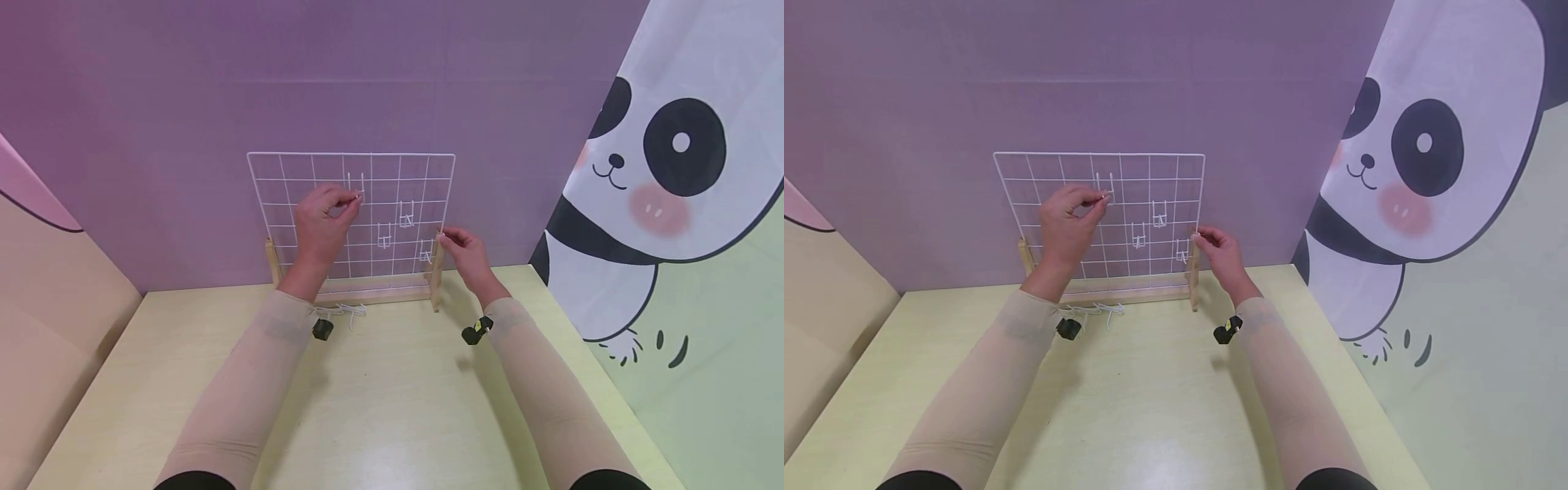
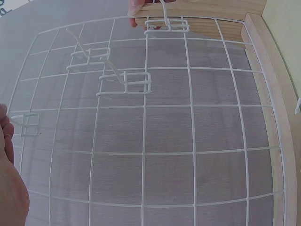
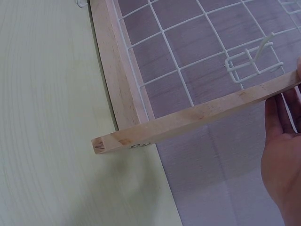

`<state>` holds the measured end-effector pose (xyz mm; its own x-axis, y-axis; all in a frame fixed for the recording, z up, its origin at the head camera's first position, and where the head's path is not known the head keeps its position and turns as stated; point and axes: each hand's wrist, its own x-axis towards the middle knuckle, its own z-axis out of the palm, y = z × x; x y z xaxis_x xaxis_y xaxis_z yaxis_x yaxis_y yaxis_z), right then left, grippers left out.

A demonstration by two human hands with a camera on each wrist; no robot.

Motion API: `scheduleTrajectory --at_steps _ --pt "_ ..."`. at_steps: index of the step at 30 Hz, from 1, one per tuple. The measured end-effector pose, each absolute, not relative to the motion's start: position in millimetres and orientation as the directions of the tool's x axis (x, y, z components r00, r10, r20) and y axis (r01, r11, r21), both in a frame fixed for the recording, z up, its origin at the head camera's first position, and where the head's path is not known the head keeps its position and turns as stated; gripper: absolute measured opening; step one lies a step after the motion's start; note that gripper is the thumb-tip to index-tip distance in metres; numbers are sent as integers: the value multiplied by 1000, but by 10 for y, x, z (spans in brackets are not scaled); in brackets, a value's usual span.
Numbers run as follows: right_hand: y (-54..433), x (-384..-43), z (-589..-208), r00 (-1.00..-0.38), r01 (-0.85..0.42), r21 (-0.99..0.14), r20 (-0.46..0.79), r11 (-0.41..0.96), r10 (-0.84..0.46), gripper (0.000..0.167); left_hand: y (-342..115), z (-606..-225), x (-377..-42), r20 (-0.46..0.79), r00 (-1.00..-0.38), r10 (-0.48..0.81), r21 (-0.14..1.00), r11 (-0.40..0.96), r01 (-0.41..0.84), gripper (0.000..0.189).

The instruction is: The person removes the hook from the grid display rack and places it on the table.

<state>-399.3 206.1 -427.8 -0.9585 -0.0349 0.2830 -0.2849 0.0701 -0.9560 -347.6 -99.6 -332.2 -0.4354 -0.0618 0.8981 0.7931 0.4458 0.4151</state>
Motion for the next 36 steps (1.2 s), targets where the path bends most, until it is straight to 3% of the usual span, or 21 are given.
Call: scheduleTrajectory --at_steps 7,36 --pt "2066 -3974 -4275 -964 -265 -961 263 75 -36 35 -1018 -3367 -3435 879 -468 -84 463 376 802 5" --pt "2072 -4015 -4299 -961 -276 -960 275 52 -32 33 -1150 -3740 -3211 829 -559 -21 510 438 740 5"
